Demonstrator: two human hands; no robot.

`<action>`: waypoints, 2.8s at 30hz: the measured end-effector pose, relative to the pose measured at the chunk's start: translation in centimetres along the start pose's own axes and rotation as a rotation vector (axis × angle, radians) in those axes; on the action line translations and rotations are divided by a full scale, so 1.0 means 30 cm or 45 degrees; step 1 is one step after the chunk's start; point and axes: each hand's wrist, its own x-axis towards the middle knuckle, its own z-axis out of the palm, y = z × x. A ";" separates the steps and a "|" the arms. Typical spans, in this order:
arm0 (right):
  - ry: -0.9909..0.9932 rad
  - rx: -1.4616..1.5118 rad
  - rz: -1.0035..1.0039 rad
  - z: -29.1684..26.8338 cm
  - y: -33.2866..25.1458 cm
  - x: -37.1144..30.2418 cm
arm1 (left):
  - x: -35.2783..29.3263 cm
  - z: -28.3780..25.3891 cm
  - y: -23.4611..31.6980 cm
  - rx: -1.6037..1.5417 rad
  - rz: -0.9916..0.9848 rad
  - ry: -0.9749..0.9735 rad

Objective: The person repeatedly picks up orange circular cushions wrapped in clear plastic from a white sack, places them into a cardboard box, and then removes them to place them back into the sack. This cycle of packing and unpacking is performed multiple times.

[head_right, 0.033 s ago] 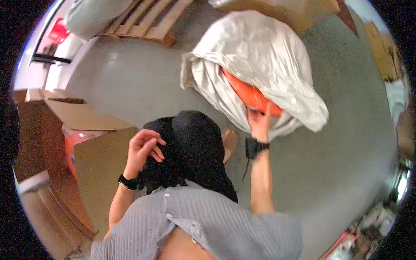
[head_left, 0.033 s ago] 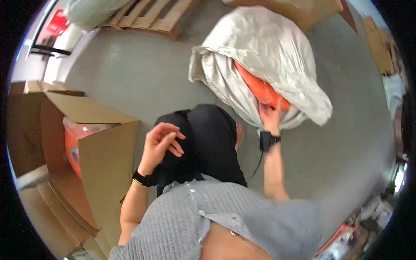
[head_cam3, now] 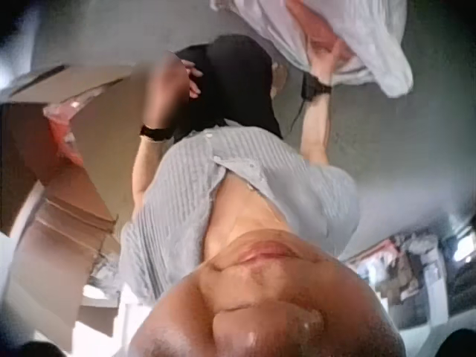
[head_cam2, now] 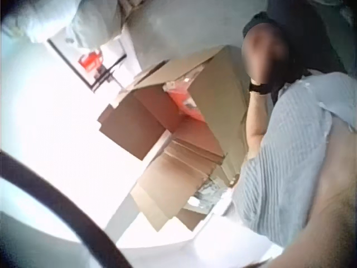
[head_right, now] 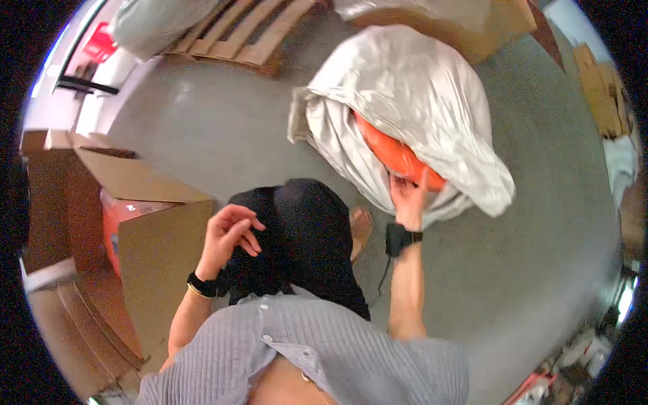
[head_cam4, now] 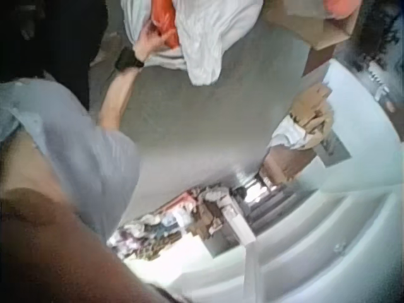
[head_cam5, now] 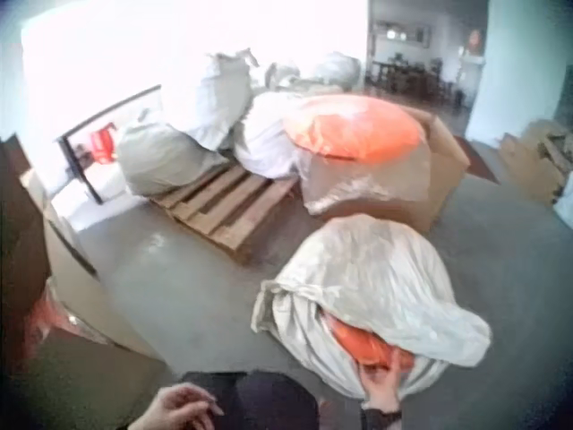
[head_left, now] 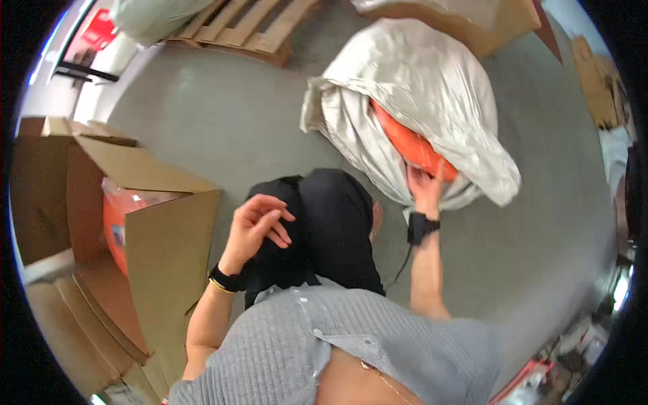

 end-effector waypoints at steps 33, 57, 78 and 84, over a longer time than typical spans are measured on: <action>-0.666 -0.707 -0.591 0.338 -0.062 -0.870 | 0.144 0.082 0.168 1.167 1.469 0.351; -0.499 -2.242 -1.843 0.639 -0.489 -0.498 | 0.663 0.213 0.537 1.036 1.050 -0.231; -1.312 -2.635 -1.647 0.444 0.018 -0.867 | 0.191 0.403 0.268 -0.191 0.505 -0.539; -1.336 -2.059 -0.062 0.305 -0.076 -0.584 | 0.098 0.204 0.083 -0.322 0.539 0.108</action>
